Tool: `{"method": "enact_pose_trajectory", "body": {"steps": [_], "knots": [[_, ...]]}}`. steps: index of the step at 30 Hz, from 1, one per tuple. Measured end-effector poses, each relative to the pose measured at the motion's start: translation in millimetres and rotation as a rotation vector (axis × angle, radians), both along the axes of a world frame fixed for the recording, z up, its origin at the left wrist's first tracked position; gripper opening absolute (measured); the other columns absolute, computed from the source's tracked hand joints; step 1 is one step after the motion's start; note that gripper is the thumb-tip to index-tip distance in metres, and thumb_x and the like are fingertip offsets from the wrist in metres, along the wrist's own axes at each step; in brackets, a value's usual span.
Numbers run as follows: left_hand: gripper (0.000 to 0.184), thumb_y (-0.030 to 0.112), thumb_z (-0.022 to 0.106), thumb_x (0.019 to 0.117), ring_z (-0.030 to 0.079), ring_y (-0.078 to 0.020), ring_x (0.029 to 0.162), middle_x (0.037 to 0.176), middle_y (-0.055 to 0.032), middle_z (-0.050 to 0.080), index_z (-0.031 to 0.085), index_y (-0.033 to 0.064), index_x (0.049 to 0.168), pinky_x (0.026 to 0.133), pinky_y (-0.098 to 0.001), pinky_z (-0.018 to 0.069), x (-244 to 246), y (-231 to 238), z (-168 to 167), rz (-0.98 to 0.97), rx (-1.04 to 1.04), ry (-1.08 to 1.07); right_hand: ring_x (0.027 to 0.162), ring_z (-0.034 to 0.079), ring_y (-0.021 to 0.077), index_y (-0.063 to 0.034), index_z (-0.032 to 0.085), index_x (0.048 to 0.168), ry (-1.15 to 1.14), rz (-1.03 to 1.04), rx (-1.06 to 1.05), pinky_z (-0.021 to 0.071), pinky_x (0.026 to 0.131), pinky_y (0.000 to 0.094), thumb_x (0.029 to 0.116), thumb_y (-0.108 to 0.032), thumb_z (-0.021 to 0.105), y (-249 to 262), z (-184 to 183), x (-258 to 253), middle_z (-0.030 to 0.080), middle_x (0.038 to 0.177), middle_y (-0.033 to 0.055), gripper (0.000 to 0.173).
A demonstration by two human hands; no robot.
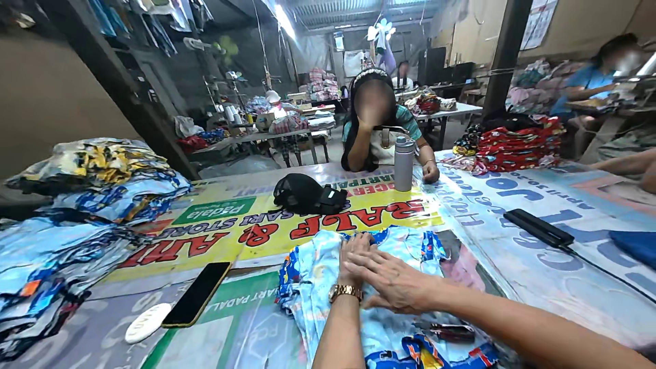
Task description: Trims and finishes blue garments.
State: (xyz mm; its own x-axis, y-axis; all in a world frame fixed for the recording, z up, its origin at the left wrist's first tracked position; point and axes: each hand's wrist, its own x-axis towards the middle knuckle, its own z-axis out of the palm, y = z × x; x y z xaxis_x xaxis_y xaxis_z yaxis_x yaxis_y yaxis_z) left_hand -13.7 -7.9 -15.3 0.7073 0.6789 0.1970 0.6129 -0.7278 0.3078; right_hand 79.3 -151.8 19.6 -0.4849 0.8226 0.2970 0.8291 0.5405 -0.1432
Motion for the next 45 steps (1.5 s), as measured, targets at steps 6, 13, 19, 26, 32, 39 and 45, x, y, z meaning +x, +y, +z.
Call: {"method": "enact_pose_trajectory", "body": {"steps": [6,13,19,26,32,39,45], "knots": [[0.036,0.033,0.047,0.1056,0.061,-0.0263,0.124,0.126,-0.0092,0.068,0.067,0.0127,0.127,0.109,-0.0528,0.0413,-4.9,-7.3,10.9,-0.005,-0.083,-0.016,0.149,0.04,0.0341,-0.0243,0.052,0.152,-0.034,-0.162,-0.295,0.0335,0.117,0.0615,0.106,-0.053,0.044,-114.3,-28.3,58.4,0.044,0.161,0.0096,0.055],[0.036,0.031,0.045,0.1064,0.064,-0.0265,0.12,0.124,-0.0097,0.07,0.068,0.0112,0.126,0.106,-0.0541,0.0434,-5.8,-9.4,11.9,-0.025,-0.065,-0.119,0.123,0.065,0.0203,-0.0214,0.076,0.118,0.171,-0.367,0.297,0.054,0.103,0.0411,0.1037,-0.038,0.053,-146.4,-93.4,60.7,0.072,0.125,0.0011,0.032],[0.032,0.017,0.047,0.1078,0.069,-0.0275,0.098,0.122,-0.0187,0.068,0.061,0.0003,0.131,0.086,-0.0456,0.0566,-44.4,-44.5,55.1,0.055,0.083,-0.757,0.091,0.071,0.0267,-0.0163,0.075,0.103,-0.017,-0.392,0.339,0.057,0.079,0.0482,0.1035,-0.026,0.053,-144.6,-71.1,47.0,0.072,0.095,0.0062,0.024],[0.023,0.015,0.046,0.1076,0.068,-0.0086,0.098,0.12,0.0019,0.068,0.06,0.0088,0.125,0.083,-0.0272,0.0577,-105.8,-131.0,78.3,-0.114,0.033,-1.075,0.076,0.069,0.0054,-0.0031,0.068,0.117,1.04,-0.441,0.116,0.0607,0.075,0.0252,0.1056,-0.01,0.045,-164.1,-49.4,62.3,0.072,0.088,-0.0006,0.027],[0.018,0.014,0.059,0.1016,0.068,-0.0116,0.105,0.111,-0.0065,0.072,0.07,0.003,0.111,0.093,-0.031,0.0562,-131.6,-180.9,32.8,-0.101,0.08,-0.7,0.058,0.054,0.0015,-0.0259,0.064,0.1,1.678,-0.128,-0.155,0.0495,0.054,0.0195,0.0934,-0.037,0.072,-161.7,-39.2,54.2,0.059,0.075,-0.0088,0.016],[0.034,0.032,0.063,0.0977,0.069,-0.0246,0.114,0.122,-0.0058,0.073,0.072,0.0119,0.124,0.094,-0.0505,0.0519,-85.2,-221.5,7.3,-0.051,0.331,-0.18,0.058,0.065,0.0259,-0.0078,0.068,0.097,0.369,-0.498,-0.015,0.0516,0.052,0.0485,0.0845,-0.038,0.076,-150.4,-44.1,14.9,0.065,0.067,0.0069,0.034],[0.015,0.016,0.058,0.0952,0.071,-0.023,0.087,0.089,-0.0025,0.072,0.072,0.0132,0.096,0.087,-0.0494,0.0516,-70.5,-216.5,11.8,-0.058,0.342,-0.111,0.058,0.057,0.0121,-0.0073,0.068,0.093,0.608,-0.408,0.03,0.0468,0.054,0.0298,0.0914,-0.021,0.066,-160.8,-52.7,25.6,0.061,0.068,0.003,0.014]]}}
